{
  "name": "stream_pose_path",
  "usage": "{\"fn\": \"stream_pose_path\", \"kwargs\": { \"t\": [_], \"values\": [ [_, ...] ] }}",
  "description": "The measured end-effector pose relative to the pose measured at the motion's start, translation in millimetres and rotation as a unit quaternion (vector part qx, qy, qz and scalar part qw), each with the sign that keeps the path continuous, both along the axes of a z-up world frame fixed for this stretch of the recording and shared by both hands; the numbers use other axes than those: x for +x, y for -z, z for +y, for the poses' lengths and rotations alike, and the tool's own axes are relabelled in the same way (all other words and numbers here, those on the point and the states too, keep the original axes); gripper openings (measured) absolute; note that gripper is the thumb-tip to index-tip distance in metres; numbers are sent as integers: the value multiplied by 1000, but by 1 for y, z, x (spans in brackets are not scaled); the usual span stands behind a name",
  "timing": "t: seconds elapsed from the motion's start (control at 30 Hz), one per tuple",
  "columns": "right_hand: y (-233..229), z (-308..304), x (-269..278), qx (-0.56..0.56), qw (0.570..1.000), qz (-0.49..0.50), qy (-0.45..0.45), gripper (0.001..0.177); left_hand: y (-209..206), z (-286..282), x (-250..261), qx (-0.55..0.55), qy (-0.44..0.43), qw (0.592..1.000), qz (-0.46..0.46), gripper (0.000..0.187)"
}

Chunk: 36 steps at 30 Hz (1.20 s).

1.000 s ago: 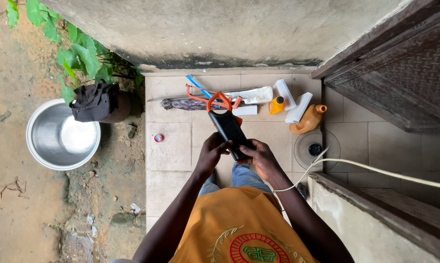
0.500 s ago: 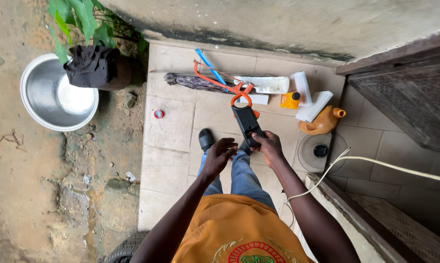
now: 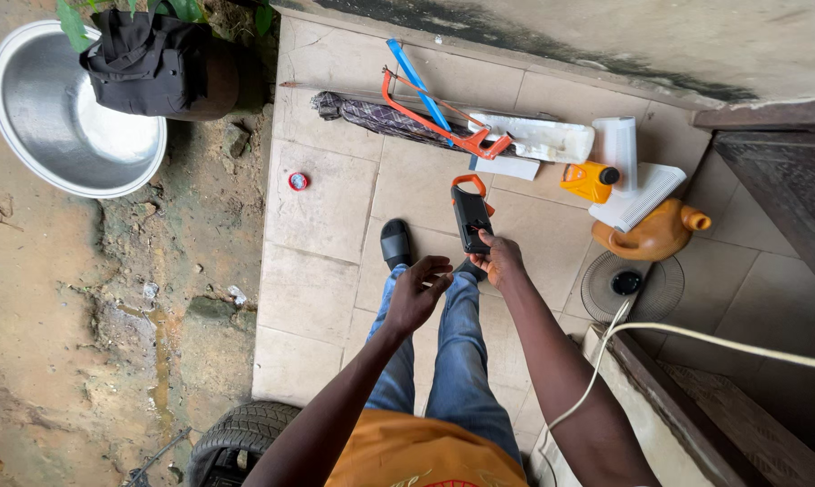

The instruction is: The person handles and organizes various tools and items on the ground and in a large cardboard box, picking up a clamp meter, a small rectangular white item, a blue metal bar, and a screwdriver.

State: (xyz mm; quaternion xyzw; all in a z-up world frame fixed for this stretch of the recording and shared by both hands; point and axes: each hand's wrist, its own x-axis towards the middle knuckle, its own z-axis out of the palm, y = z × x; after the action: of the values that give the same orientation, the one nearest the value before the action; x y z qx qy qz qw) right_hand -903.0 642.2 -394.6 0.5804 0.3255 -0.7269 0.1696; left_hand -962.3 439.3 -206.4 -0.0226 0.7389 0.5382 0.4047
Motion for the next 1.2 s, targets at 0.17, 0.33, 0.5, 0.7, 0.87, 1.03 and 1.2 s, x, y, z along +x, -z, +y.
{"fn": "stream_pose_path", "kwargs": {
  "t": [0.17,0.33,0.5,0.7,0.87,1.03,1.2],
  "values": [
    [61,-4,-23,23,999,-15,-39,32,31,-4,-29,6,-28,999,-20,38],
    [129,4,-51,53,996,-25,-69,32,65,-3,-52,10,-53,998,-29,38],
    [201,15,-79,-21,1000,4,-11,36,94,-1,-60,13,-89,995,-43,37],
    [268,21,-112,-59,997,10,38,37,117,5,-68,-14,-60,998,-23,36],
    [304,19,-137,-71,994,16,77,35,129,9,-72,-25,-50,998,-7,36],
    [329,16,-157,-79,990,18,117,40,141,0,-68,-34,-39,998,-21,38],
    [341,14,-172,-55,989,5,138,42,150,-6,-66,-52,-35,998,-30,39]
  ]
}}
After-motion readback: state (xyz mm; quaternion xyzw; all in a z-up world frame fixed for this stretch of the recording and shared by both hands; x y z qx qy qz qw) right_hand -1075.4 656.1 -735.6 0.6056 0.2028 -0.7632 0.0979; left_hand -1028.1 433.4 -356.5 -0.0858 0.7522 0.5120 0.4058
